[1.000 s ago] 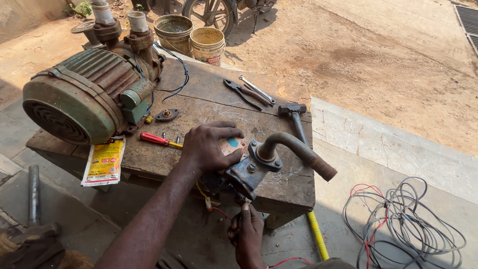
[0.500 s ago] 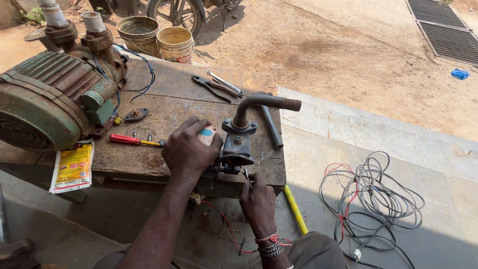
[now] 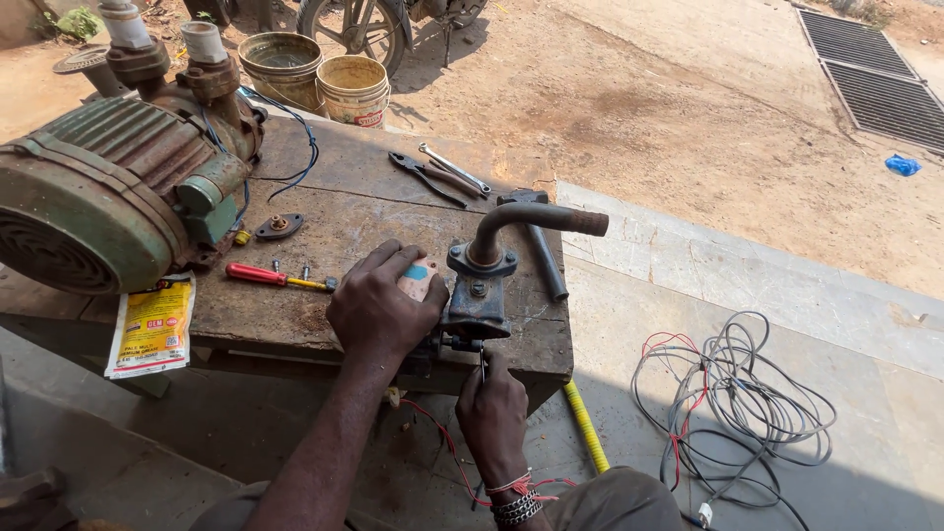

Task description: The person uses a hammer and wrench to adjust and tighten a small electrical component mounted on a metal bracket. They repeatedly tap the component with the hammer and use the wrench to turn fasteners, occasionally repositioning the component on the workbench.

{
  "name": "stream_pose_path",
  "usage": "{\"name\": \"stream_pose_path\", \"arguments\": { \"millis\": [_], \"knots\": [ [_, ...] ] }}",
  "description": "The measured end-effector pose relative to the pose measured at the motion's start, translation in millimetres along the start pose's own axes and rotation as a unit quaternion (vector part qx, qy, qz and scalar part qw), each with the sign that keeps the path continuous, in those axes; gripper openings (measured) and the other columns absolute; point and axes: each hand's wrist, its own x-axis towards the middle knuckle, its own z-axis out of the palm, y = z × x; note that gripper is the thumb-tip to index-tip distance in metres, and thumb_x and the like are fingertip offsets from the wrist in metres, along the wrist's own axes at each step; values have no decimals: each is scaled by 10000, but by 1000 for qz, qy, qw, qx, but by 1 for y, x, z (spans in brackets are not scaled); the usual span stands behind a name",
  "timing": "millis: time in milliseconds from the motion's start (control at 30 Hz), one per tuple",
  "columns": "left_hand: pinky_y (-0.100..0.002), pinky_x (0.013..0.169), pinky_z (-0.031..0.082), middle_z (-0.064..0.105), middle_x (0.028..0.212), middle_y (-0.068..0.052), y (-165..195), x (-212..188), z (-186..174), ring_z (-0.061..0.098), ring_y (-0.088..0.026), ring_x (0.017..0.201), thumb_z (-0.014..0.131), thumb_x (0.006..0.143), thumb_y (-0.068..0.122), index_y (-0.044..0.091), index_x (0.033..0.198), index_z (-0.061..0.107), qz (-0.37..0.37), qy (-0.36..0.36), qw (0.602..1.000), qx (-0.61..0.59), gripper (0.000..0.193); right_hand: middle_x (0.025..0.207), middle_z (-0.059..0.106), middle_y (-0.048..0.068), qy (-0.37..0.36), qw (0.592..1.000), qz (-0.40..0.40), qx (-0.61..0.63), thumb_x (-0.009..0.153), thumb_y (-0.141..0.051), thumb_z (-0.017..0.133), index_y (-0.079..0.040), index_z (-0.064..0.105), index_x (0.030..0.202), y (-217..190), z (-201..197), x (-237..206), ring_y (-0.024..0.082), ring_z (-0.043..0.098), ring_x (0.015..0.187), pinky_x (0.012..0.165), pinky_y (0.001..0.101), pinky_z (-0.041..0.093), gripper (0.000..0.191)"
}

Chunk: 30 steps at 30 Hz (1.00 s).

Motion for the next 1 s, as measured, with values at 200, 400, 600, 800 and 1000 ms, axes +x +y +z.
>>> {"name": "stream_pose_path", "arguments": {
  "millis": [200,400,600,800,1000],
  "knots": [
    [-443,839,588,705,1209,-70,-1,5,-16,711,-293,1018,815,728,449,189,1153,766,10,-91,996,8,500,822,685,228,48,994,-50,83,985,-76,535,-2,592,1111,0,15,-8,415,687,745,638,500,518,157],
    [-536,959,512,688,1141,-66,-14,15,-17,688,-293,1047,855,668,471,218,1124,785,90,-109,989,33,527,839,687,225,43,991,-27,125,983,-60,521,-3,602,1091,1,19,-4,408,702,771,649,490,532,146],
    [-407,866,603,707,1125,-88,-23,16,-10,731,-255,965,798,675,399,94,1143,758,66,-154,978,-124,560,881,695,124,88,995,-33,-33,902,-155,617,-97,657,1056,-2,15,-2,327,661,850,740,455,495,169],
    [-409,851,603,708,1103,-89,-22,14,-14,725,-257,957,818,640,375,86,1142,759,67,-159,977,-123,582,1158,545,115,152,980,-53,-118,886,-192,644,-135,629,1054,0,27,-2,325,451,1132,948,521,283,178],
    [-408,854,604,710,1118,-92,-19,11,-19,727,-258,968,816,628,376,86,1146,758,65,-158,976,-137,596,1145,517,136,124,981,-68,-133,920,-175,607,-84,535,1042,14,39,-3,342,451,1166,982,536,287,168]
  ]
}}
